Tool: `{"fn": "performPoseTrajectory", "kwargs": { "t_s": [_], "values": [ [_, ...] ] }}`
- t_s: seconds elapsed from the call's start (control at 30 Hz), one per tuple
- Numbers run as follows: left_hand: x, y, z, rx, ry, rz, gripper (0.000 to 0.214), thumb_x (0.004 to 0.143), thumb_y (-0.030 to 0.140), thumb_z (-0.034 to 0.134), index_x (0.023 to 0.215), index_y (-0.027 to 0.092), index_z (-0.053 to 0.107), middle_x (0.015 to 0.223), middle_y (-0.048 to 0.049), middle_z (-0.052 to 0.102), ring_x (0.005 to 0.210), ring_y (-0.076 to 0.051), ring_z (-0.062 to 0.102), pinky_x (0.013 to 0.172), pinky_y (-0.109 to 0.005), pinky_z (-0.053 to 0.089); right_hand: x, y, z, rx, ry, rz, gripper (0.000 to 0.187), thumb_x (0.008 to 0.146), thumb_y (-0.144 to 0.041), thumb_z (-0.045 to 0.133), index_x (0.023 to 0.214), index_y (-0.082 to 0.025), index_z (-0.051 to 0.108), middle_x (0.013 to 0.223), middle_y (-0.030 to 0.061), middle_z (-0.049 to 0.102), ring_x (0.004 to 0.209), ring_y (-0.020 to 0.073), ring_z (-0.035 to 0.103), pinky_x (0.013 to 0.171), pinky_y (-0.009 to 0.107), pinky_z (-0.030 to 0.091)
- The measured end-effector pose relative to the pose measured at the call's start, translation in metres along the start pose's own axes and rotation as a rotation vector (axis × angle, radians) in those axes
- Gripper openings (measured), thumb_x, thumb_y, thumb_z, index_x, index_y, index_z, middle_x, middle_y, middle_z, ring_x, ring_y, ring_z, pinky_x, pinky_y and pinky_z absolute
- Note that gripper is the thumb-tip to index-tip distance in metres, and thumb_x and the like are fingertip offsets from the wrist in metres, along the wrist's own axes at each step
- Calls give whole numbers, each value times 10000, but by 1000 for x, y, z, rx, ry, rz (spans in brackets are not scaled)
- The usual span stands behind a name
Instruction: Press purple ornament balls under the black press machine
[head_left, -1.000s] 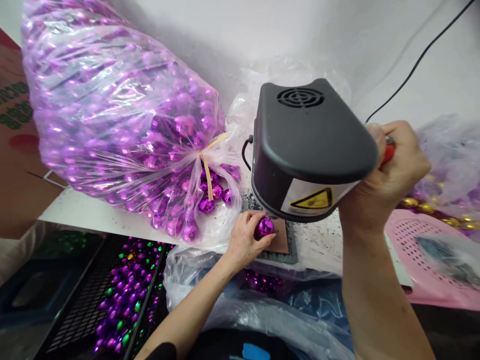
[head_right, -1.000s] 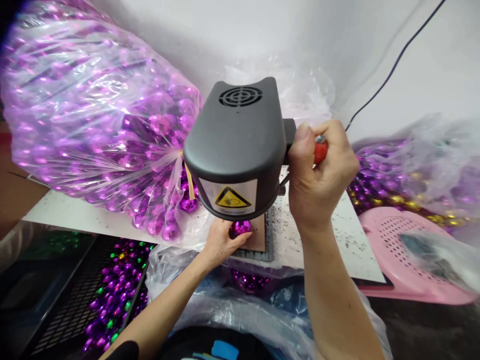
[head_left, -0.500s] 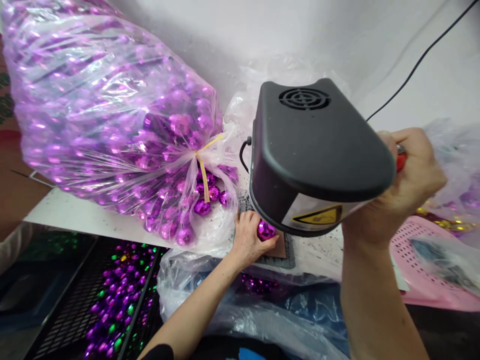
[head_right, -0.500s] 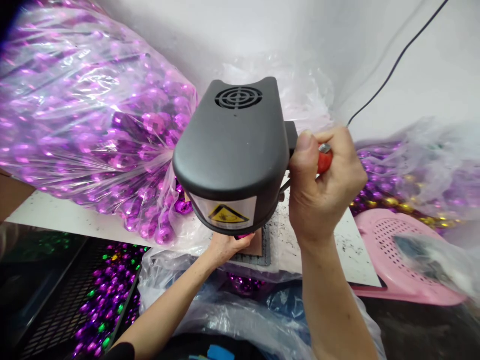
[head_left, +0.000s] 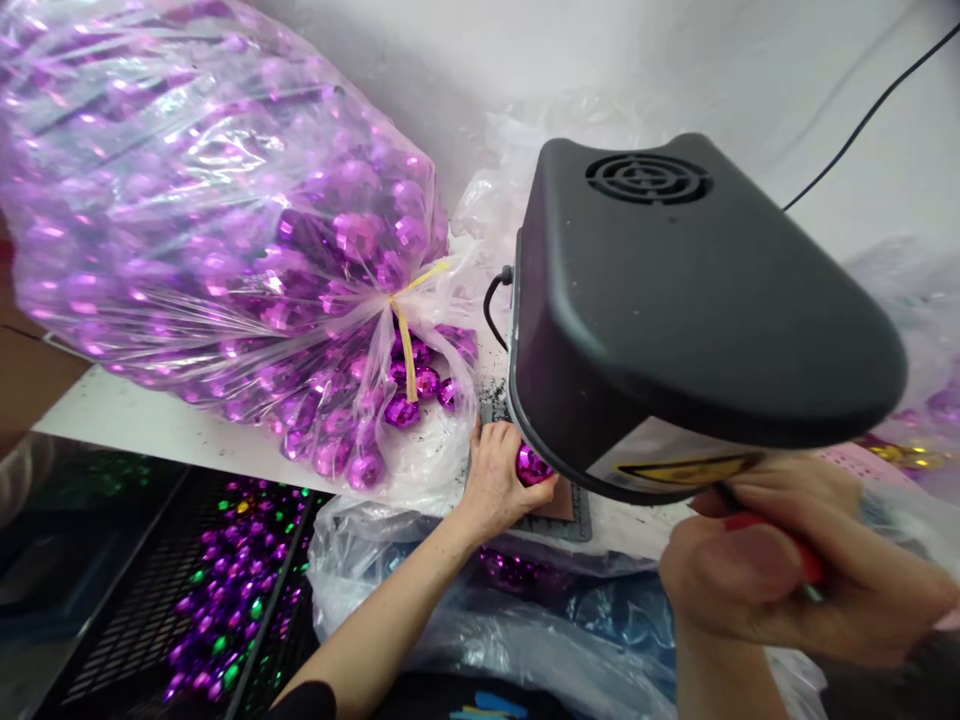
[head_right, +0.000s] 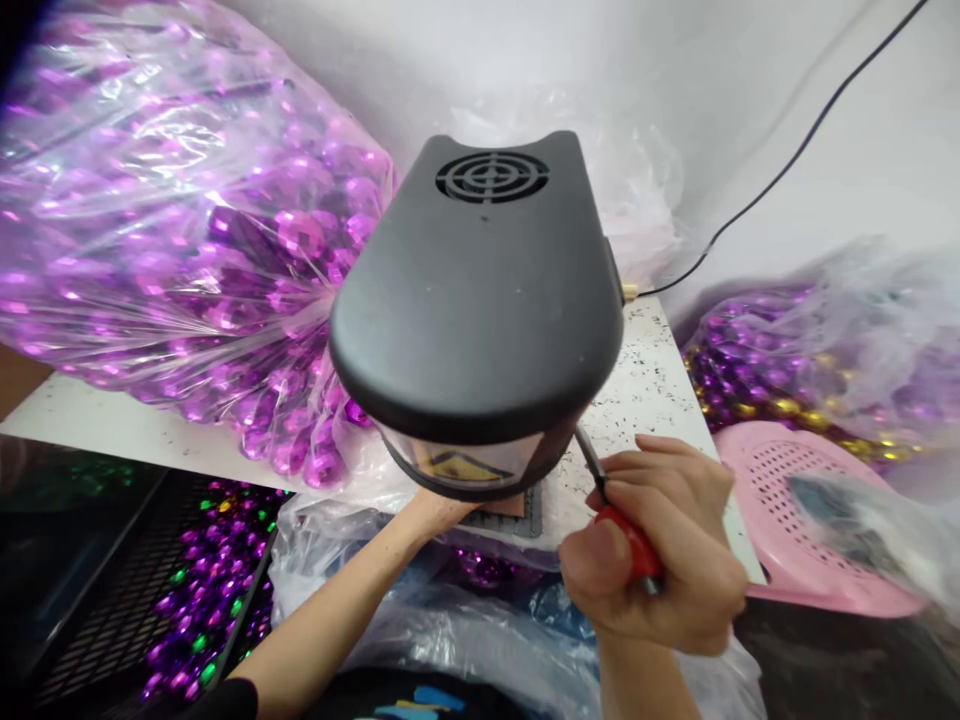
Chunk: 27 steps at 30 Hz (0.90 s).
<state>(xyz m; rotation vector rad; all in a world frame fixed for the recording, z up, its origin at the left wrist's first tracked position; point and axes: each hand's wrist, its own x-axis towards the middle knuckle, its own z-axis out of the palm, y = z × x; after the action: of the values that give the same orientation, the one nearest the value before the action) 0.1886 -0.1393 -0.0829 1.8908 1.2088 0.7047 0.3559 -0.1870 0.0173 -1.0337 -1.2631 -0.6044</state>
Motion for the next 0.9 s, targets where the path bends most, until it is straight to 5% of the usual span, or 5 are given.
{"fn": "performPoseTrajectory", "kwargs": {
  "t_s": [0.37,0.57,0.9],
  "values": [
    [0,-8,6,-30,24,35,403,733,398,797,1094,266,673,1170,-81,685,1196,-335,569,1075,-528,463,-21,-3,-3,38,-35,-26,271,893,-293,533,678,-128,537,629,3,547,705,113,585,769,332,531],
    [1,-6,3,-5,35,48,396,740,415,797,1080,258,668,1132,-84,686,1168,-332,579,1068,-517,462,-34,-4,3,-15,71,-35,288,924,-319,508,711,-134,564,641,15,546,725,124,596,747,320,509],
    [2,-6,6,19,68,82,322,709,327,796,997,242,683,1078,-73,679,1122,-320,581,1066,-540,464,-63,6,-12,-74,-137,22,68,838,-213,582,866,-159,613,802,41,637,893,175,643,787,346,524]
  ]
}}
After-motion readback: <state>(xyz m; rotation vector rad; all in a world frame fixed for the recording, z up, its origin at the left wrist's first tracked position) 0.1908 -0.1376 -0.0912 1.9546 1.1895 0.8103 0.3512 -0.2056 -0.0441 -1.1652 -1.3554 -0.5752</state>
